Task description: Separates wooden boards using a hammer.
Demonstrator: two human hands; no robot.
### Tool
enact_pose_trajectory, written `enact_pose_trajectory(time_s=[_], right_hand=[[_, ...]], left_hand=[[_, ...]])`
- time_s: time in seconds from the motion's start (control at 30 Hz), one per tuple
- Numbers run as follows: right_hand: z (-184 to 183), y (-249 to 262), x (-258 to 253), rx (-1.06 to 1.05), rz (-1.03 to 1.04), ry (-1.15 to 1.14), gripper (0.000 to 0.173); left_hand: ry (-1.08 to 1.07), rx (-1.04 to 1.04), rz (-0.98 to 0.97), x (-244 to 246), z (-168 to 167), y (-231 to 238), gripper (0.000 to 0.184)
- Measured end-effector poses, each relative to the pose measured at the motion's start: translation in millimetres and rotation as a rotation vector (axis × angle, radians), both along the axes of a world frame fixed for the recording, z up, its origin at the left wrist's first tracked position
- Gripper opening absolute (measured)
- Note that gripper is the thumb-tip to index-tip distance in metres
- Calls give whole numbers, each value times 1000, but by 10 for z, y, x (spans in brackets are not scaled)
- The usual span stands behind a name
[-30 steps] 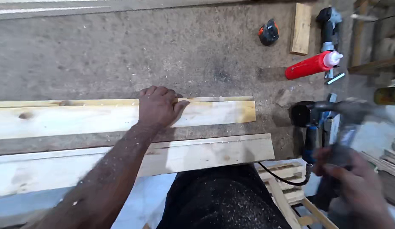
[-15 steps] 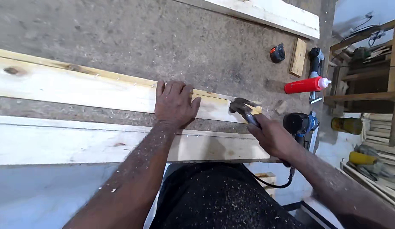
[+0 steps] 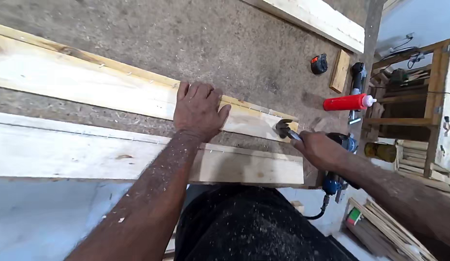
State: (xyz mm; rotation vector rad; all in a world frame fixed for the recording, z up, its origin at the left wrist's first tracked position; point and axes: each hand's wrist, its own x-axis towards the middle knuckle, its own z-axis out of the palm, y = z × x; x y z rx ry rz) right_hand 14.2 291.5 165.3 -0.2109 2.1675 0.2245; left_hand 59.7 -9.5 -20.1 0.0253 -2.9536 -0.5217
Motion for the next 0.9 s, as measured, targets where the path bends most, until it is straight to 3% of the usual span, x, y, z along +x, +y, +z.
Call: enact_pose_trajectory(time_s=[0.07, 0.13, 0.2, 0.23, 0.3, 0.37, 0.43, 0.5, 0.57, 0.6, 0.67, 0.73, 0.83, 0.9], right_hand=[[238, -129, -112, -54, 45, 98, 48], [434, -256, -31, -251, 31, 288, 50], [244, -193, 108, -417, -4, 404, 53], [95, -79, 189, -380, -21, 333, 53], [-93, 94, 193, -94, -70, 50, 50], [-19, 144, 113, 60, -46, -11, 50], [253, 59, 68, -21, -79, 121, 53], [369, -24, 125, -280, -98, 415, 54], [63, 78, 336, -539, -85, 611, 60], [-150, 203, 478, -563, -80, 567, 58], [-456, 419, 664, -338, -222, 342, 47], [-407, 473, 692, -194, -329, 230, 53], [-329, 421, 830, -404, -265, 492, 59], [-593, 411, 833, -459, -259, 524, 56]], left_hand=[[-8, -7, 7, -45, -10, -22, 64], [-57, 13, -2, 8, 9, 9, 64], [-42, 5, 0, -33, -8, -10, 64], [-35, 3, -2, -24, -5, -9, 64], [-4, -11, 2, -45, -4, -23, 64], [-5, -16, 0, -49, -4, -16, 63], [-11, -6, -4, -52, -20, -6, 64], [-4, 0, 6, -53, -30, 2, 63], [-15, -7, 9, -52, -16, -9, 63], [-27, -9, 4, -46, 2, -12, 63], [-22, -10, 1, -50, 2, -20, 64], [-24, -5, -10, -37, 13, -17, 65], [-29, -14, -3, -32, 14, -29, 66], [-15, -19, 3, -68, 20, -16, 64]])
